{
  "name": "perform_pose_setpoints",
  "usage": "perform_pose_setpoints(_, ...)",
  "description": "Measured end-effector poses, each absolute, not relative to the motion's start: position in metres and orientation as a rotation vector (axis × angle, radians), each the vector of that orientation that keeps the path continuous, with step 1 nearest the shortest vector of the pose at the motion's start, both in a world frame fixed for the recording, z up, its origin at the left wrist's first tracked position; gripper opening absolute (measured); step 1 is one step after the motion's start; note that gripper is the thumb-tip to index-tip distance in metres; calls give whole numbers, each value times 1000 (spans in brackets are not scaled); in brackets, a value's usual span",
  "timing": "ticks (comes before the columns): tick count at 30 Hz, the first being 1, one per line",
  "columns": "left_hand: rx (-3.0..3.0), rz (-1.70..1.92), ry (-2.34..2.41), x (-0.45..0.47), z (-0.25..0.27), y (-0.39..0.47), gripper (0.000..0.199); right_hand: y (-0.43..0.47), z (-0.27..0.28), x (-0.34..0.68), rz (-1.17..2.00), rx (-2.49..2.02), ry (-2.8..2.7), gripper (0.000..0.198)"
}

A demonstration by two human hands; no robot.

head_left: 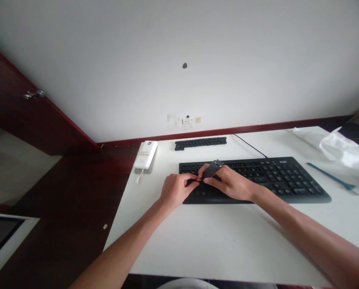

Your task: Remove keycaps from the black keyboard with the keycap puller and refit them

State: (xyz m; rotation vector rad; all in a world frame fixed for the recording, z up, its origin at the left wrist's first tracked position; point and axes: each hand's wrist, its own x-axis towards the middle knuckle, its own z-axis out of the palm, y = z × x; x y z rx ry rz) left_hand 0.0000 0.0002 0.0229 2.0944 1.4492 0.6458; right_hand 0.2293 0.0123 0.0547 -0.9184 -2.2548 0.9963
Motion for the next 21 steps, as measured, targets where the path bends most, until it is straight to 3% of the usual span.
perform_pose_setpoints(6, 2100, 628, 1459, 0, 24, 0, 19, 15, 47, 232, 1035, -913, -2190, 26)
perform_pose_setpoints(21, 2178, 604, 1491, 0, 21, 2, 27, -1, 55, 203, 753, -1069, -2345, 15)
